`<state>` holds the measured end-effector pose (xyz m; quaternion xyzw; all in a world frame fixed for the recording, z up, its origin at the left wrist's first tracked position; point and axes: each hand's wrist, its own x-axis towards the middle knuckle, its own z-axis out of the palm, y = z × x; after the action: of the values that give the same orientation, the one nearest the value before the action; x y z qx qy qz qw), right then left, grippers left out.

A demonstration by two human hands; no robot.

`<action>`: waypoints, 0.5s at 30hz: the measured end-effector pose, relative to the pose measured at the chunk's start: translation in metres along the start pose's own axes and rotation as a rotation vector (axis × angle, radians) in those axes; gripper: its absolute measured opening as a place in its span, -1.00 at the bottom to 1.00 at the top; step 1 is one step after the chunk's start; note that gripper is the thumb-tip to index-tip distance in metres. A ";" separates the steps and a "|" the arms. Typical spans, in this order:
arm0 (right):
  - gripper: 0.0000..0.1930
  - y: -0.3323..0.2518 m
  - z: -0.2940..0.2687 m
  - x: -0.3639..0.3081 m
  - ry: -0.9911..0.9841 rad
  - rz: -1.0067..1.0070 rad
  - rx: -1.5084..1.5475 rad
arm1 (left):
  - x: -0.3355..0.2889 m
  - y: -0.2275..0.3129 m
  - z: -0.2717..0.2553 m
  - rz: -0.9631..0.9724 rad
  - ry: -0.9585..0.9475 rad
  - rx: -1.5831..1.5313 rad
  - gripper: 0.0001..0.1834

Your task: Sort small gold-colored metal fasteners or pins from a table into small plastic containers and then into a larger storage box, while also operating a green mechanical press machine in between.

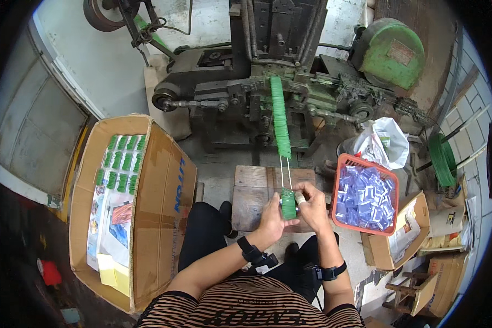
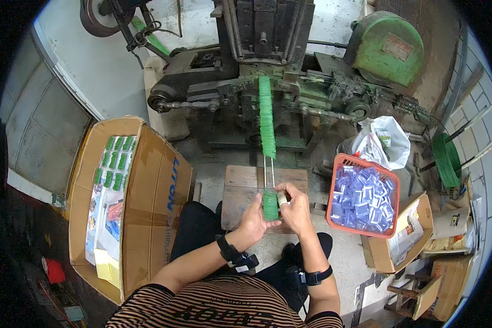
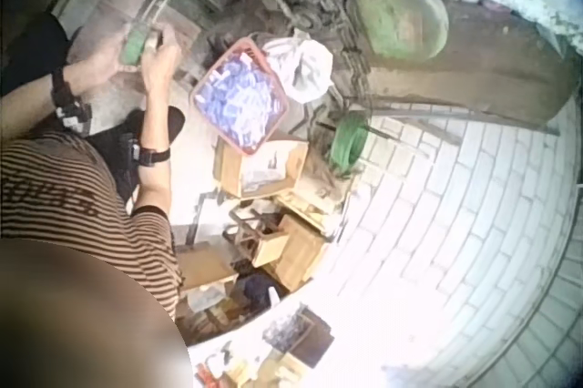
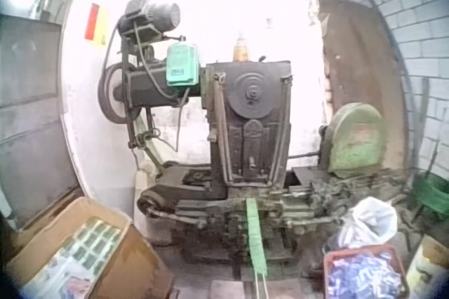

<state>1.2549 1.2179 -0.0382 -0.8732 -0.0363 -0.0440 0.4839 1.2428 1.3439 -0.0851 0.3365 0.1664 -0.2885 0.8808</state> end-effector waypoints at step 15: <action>-0.80 -0.005 0.008 -0.015 0.126 -0.076 -0.377 | 0.019 0.017 0.007 -0.185 0.047 0.315 -0.50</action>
<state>1.2401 1.2267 -0.0396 -0.9419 -0.0299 -0.1228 0.3111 1.2687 1.3418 -0.0806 0.4600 0.1699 -0.3826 0.7830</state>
